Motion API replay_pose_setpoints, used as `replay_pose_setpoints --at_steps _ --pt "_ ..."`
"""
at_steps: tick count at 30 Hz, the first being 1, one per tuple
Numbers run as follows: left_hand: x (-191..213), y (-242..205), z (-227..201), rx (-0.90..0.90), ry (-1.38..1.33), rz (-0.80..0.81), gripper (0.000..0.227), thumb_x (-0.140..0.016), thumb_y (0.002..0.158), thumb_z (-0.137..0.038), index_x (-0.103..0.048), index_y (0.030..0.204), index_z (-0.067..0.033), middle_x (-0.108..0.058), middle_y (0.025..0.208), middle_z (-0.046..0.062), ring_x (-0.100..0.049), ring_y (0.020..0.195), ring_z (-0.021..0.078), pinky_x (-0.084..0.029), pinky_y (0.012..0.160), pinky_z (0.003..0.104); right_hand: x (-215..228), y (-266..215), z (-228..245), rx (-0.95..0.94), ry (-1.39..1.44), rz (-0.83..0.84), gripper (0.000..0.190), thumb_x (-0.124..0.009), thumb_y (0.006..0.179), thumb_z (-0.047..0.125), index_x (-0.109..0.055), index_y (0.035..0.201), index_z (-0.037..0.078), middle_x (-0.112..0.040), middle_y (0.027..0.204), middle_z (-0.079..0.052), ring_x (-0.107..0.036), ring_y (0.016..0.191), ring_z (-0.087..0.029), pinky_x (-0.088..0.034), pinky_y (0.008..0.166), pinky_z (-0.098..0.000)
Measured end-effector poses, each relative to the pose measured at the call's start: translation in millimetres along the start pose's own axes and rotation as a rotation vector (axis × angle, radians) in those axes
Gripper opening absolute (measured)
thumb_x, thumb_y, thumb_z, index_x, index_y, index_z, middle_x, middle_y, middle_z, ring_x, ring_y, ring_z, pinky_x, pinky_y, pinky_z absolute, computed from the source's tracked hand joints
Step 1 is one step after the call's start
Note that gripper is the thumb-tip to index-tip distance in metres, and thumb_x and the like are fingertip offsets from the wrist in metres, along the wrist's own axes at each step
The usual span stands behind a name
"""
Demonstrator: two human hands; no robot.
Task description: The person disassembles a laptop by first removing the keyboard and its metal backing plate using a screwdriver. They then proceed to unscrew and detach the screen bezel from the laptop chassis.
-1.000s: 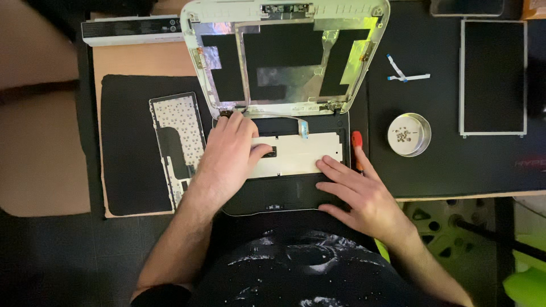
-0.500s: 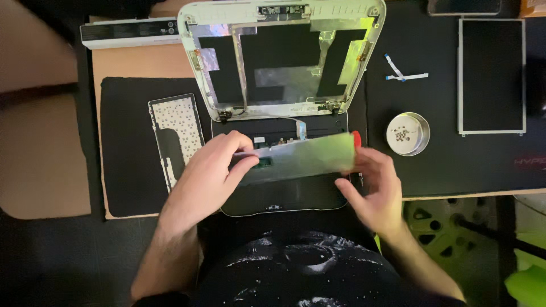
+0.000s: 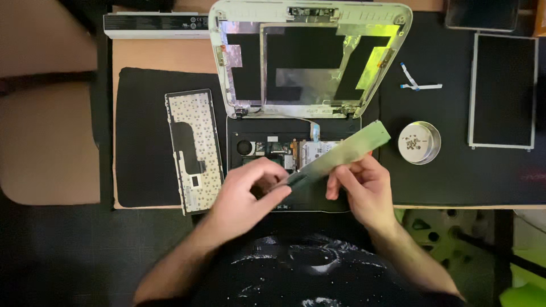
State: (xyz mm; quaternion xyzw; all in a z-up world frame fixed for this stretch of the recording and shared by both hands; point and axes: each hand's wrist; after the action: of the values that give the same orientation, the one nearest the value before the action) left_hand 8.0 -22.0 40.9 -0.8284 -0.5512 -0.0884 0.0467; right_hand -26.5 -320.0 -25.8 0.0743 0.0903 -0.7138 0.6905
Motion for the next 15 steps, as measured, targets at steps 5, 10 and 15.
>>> replay_pose_setpoints --at_steps 5,10,15 --pt "-29 -7 -3 -0.362 0.152 -0.202 0.015 -0.091 0.105 -0.002 -0.09 0.11 -0.0168 -0.087 0.097 0.002 -0.08 0.077 0.0211 -0.069 0.069 0.034 -3 -3 -14 -0.033 0.203 0.046 0.056 -0.077 0.113 0.02 -0.064 0.159 -0.011 -0.08 0.126 -0.033 -0.088 0.102 -0.038 -0.077 0.089 -0.0564" --pt "-20 -5 -17 -0.702 0.385 -0.292 0.013 -0.087 0.111 -0.004 -0.091 0.106 -0.0157 -0.085 0.107 0.004 -0.078 0.083 0.0285 -0.066 0.076 0.043 -6 0 17 -0.049 0.699 0.221 0.106 -0.067 0.115 0.07 -0.046 0.179 -0.013 -0.076 0.152 -0.04 -0.081 0.133 -0.054 -0.068 0.116 -0.0726" --pt "-9 -10 -10 -0.708 0.57 -0.31 0.011 -0.09 0.11 -0.01 -0.092 0.11 -0.021 -0.083 0.112 0.0 -0.072 0.091 0.0229 -0.062 0.087 0.042 -4 -14 13 -0.069 0.55 0.27 0.127 -0.098 0.111 0.057 -0.003 0.194 0.041 -0.02 0.201 -0.017 -0.066 0.157 -0.052 -0.081 0.092 -0.08"
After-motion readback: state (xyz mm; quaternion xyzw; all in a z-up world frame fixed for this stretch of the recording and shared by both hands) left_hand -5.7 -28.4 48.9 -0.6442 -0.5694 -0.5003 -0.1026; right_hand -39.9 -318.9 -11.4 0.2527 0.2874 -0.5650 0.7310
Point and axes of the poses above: each hand's wrist, its own y-axis towards the middle knuckle, its own x-axis out of the back of the hand, z = x × y
